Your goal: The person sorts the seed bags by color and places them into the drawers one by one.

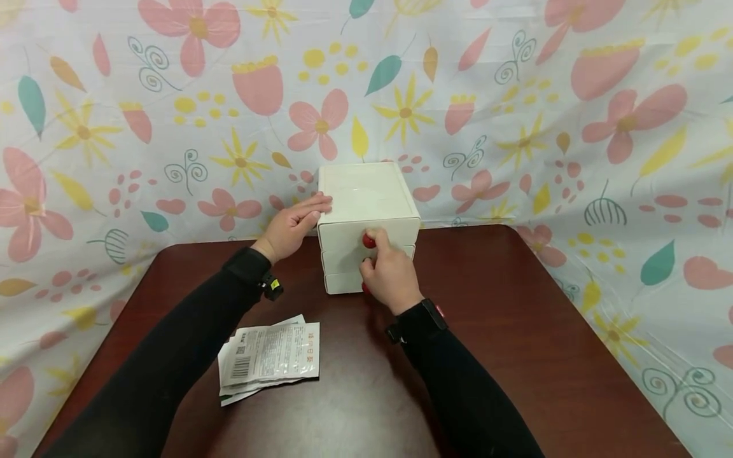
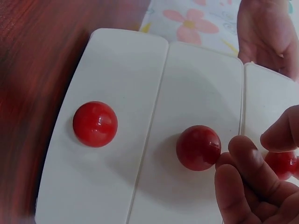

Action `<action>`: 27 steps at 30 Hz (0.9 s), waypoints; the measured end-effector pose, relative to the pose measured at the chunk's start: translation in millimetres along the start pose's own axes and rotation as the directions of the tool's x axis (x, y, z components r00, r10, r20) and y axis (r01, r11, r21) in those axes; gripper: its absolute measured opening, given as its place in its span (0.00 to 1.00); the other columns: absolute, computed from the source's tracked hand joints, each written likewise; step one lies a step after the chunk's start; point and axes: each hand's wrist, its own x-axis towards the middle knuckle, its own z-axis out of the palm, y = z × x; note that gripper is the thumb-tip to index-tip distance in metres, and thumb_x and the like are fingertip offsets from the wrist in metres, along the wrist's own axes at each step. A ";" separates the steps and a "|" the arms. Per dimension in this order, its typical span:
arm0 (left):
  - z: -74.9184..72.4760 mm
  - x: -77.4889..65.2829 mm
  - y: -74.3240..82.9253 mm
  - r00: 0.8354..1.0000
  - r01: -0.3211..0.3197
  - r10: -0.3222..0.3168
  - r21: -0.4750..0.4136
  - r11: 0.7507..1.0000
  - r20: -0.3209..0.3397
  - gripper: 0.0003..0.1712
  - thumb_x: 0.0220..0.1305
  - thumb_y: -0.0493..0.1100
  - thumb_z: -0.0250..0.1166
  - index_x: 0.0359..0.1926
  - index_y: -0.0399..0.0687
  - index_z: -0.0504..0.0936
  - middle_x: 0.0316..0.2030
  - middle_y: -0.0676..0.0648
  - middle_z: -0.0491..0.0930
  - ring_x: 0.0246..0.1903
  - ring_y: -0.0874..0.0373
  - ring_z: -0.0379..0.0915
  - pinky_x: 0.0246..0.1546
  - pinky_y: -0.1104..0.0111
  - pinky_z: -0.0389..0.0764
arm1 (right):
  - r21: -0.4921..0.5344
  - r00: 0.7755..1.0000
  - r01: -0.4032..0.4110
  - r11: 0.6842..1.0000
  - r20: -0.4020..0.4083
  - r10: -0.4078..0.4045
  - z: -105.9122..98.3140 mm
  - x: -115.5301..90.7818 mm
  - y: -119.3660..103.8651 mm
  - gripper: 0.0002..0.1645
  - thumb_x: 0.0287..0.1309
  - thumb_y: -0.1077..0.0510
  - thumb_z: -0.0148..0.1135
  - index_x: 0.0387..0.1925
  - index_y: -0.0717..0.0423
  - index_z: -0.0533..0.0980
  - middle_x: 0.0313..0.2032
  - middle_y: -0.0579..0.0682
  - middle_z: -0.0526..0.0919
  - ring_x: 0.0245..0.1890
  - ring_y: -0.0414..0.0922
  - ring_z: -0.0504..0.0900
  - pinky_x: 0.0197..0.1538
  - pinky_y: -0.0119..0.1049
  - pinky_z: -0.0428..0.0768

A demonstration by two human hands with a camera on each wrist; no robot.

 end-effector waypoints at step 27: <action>4.6 -1.4 -0.9 0.999 -0.004 0.003 -0.028 1.000 -0.034 0.21 0.80 0.46 0.49 0.63 0.45 0.79 0.68 0.54 0.70 0.71 0.69 0.50 0.68 0.70 0.57 | 0.109 1.000 -0.023 0.994 0.009 0.022 0.9 -20.2 9.8 0.39 0.59 0.65 0.58 0.70 0.59 0.55 0.35 0.53 0.81 0.15 0.42 0.71 0.19 0.41 0.68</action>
